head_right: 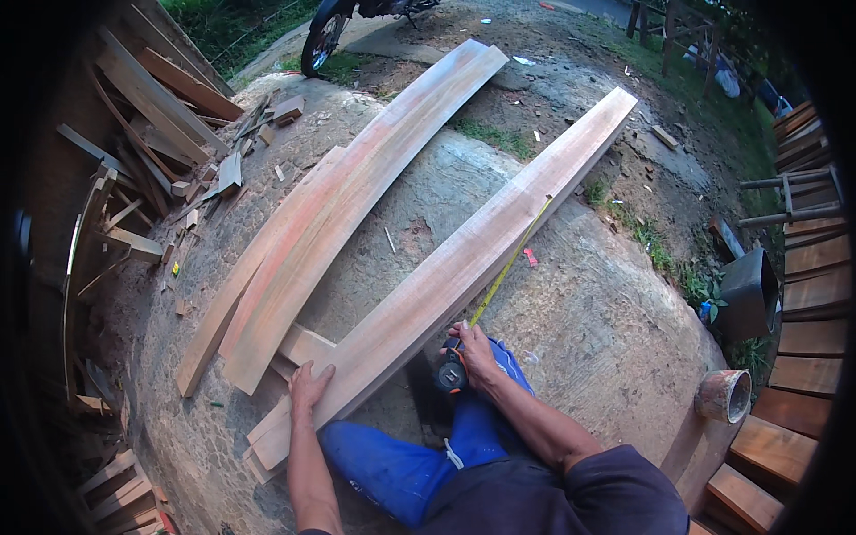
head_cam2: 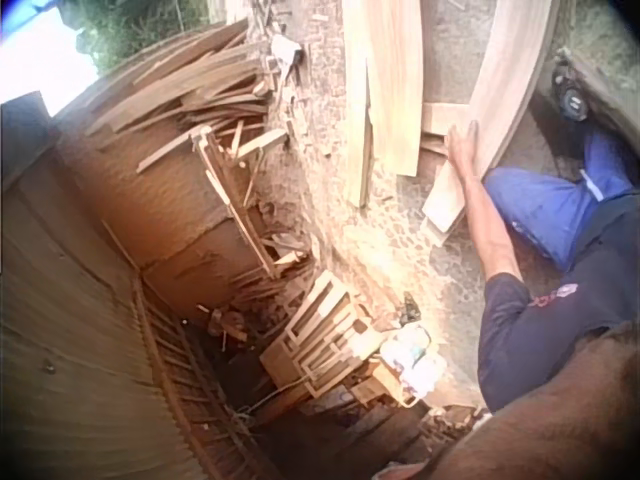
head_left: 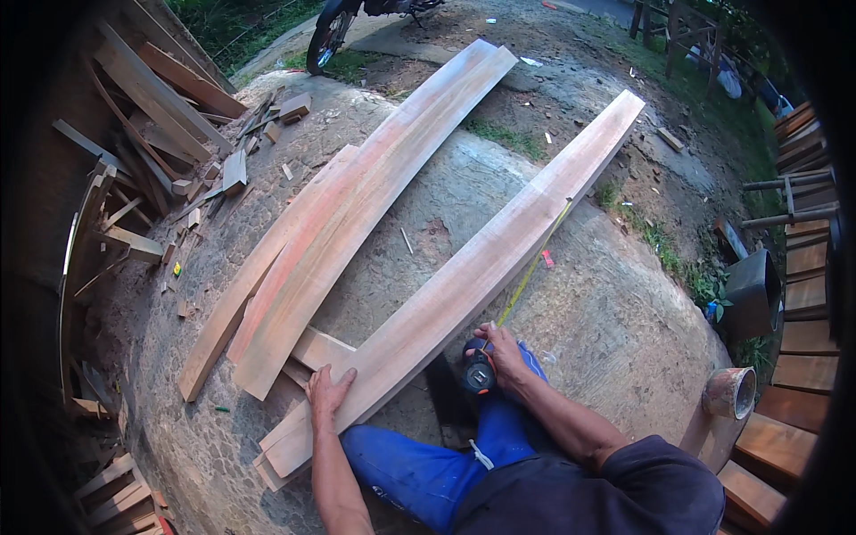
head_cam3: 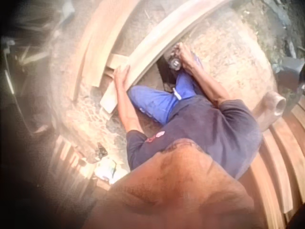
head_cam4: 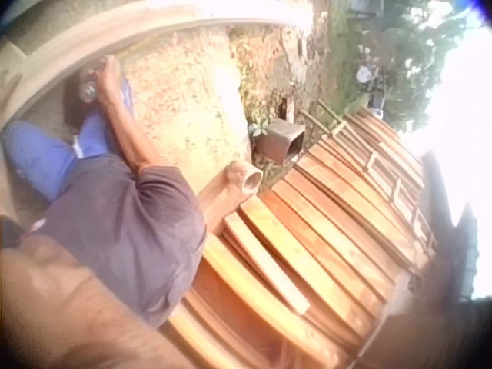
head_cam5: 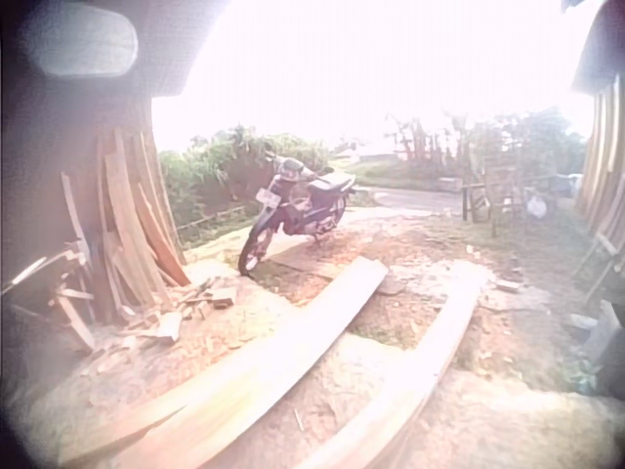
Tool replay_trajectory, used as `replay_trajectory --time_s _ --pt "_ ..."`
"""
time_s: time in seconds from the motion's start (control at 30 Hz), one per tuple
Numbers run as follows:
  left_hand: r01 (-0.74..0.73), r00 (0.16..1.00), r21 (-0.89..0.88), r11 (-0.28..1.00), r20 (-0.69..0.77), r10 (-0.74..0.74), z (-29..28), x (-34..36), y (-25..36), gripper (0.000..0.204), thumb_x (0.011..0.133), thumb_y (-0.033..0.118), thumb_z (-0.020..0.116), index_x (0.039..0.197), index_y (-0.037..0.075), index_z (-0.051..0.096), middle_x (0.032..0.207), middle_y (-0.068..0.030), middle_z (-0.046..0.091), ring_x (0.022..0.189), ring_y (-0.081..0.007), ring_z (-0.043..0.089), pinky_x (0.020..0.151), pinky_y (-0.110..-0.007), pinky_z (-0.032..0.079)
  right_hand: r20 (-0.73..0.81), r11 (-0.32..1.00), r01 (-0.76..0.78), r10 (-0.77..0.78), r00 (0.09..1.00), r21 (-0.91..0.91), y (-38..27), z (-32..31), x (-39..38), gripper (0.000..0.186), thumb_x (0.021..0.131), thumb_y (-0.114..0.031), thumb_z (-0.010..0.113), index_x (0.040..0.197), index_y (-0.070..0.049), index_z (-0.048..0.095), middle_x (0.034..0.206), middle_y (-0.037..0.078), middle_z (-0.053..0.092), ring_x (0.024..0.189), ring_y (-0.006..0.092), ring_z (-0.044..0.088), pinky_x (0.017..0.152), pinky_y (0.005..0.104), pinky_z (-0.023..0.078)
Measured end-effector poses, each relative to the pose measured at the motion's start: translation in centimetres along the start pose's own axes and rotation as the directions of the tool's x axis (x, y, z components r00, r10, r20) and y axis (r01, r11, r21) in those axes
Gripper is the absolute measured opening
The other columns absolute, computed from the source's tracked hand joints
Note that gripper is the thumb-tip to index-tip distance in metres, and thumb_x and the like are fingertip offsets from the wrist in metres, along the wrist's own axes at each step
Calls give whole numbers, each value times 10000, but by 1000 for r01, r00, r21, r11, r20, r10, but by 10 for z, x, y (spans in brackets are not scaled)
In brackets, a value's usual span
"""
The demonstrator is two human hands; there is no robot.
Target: The person measures and marks wooden planks with a tape measure and pencil, then uses a hand saw to cut the planks to size. The person repeats this process for multiple planks, stacking the cut pieces aside.
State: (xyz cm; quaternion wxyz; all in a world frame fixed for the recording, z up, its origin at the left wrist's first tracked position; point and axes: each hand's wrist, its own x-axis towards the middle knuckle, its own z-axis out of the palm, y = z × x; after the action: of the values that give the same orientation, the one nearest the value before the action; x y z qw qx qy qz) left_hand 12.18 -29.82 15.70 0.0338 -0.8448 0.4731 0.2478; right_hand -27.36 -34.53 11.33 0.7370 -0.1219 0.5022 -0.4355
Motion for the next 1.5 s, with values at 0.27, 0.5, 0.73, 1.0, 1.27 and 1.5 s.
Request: replay_trajectory --time_s 0.27,0.5,0.73,1.0,1.27,1.5 --pt "27 979 5 1000 200 -28 -33 2 -8 819 820 742 677 1306 85 725 1253 -206 732 1218 -350 680 1044 -460 504 -95 970 178 -164 982 165 -65 -13 88 435 1120 -421 448 1368 -64 431 981 193 615 727 303 737 557 462 652" --pt "25 965 9 1000 262 -27 -29 18 -15 891 779 758 703 1306 39 711 1287 -219 713 1220 -352 677 1045 -462 498 -43 947 137 -130 991 292 -80 -7 97 489 1118 -478 411 1416 -93 372 1007 328 681 723 348 726 627 516 645" --pt "-63 990 -32 997 123 67 -39 16 -22 910 662 693 850 1222 -4 681 1220 -222 696 1218 -364 623 1045 -471 477 -85 943 190 -173 981 273 -79 -16 103 490 1102 -487 459 1380 -90 384 1010 316 672 774 364 720 675 537 642" --pt "-183 974 -2 983 -137 181 -37 -35 -8 875 561 543 965 1163 13 616 1198 -165 588 1216 -362 515 1029 -478 442 -185 910 219 -162 969 351 -49 -33 98 505 1089 -513 476 1354 -91 396 1065 306 647 847 377 714 720 568 634" --pt "-191 926 127 973 -304 222 -5 -82 -7 856 505 617 949 1051 37 638 1091 -146 550 1110 -358 505 984 -496 424 -169 898 189 -131 977 397 -53 -41 91 477 1090 -489 495 1315 -72 440 1178 152 515 888 297 710 715 517 647" --pt "-181 911 169 969 -343 230 5 -97 1 838 526 656 916 1046 67 626 1062 -137 596 1050 -362 547 924 -496 415 -176 894 249 -196 965 372 -52 -60 82 440 1106 -459 472 1288 -58 457 1170 140 580 909 298 670 807 477 617"
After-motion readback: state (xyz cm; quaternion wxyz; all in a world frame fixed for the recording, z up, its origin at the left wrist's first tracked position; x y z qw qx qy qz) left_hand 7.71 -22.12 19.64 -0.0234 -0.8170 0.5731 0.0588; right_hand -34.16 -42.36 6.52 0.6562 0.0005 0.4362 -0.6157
